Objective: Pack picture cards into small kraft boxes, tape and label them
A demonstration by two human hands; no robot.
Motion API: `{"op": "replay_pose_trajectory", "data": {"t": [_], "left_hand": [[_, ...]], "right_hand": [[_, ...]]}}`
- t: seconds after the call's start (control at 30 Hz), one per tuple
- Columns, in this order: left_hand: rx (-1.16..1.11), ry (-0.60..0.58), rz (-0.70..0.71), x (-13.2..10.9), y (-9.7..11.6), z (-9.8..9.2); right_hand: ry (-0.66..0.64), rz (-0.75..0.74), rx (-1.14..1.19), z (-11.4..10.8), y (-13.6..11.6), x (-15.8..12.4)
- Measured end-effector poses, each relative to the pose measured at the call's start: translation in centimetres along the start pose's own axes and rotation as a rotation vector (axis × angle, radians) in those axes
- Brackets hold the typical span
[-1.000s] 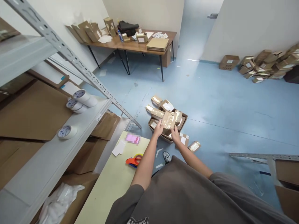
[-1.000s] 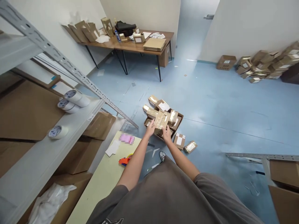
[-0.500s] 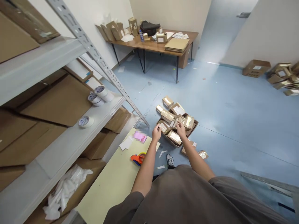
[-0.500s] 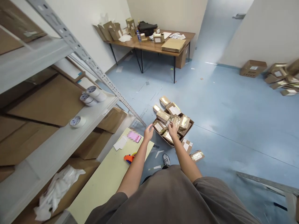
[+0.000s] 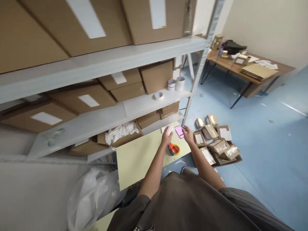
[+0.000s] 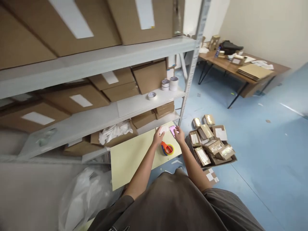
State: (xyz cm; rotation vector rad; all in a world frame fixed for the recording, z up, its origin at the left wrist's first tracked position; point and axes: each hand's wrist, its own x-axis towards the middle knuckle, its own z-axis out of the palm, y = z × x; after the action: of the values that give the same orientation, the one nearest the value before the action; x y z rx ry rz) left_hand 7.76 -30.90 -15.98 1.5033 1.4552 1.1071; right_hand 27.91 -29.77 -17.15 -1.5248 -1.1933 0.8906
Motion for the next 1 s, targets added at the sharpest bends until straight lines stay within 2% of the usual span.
{"op": "replay_pose_trajectory", "data": {"t": [0.13, 0.23, 0.33, 0.4, 0.47, 0.53, 0.7, 0.8, 0.9, 1.0], "left_hand": [[-0.043, 0.115, -0.076, -2.7, -2.6, -8.7], [-0.073, 0.221, -0.111, -4.6, -4.3, -14.4], [-0.077, 0.288, -0.133, -6.0, -6.0, -18.0], [-0.084, 0.296, -0.144, -6.7, -7.2, -18.8], [-0.099, 0.283, -0.169, -7.4, -8.3, -18.4], [-0.113, 0.249, -0.210, -8.1, -9.2, -16.9], [-0.123, 0.155, -0.296, -9.9, -10.4, -11.5], [-0.126, 0.122, -0.331, -10.5, -10.9, -8.3], [-0.128, 0.111, -0.384, -11.0, -11.5, -5.5], [-0.089, 0.106, -0.424, -11.4, -12.1, -3.4]], "right_hand": [[-0.147, -0.088, -0.051, 7.3, -3.9, -2.8], [-0.227, -0.157, -0.111, 11.3, -6.2, -4.8], [-0.279, -0.250, -0.189, 13.5, -7.2, -6.4], [-0.299, -0.295, -0.255, 13.8, -6.9, -7.3], [-0.308, -0.305, -0.333, 13.4, -6.0, -8.1], [-0.309, -0.280, -0.413, 12.3, -4.5, -8.9], [-0.319, -0.144, -0.555, 8.5, 0.5, -10.4], [-0.332, -0.069, -0.617, 7.0, 3.5, -10.9], [-0.377, 0.000, -0.683, 6.7, 5.9, -11.2], [-0.429, 0.054, -0.736, 7.4, 7.8, -11.5]]}}
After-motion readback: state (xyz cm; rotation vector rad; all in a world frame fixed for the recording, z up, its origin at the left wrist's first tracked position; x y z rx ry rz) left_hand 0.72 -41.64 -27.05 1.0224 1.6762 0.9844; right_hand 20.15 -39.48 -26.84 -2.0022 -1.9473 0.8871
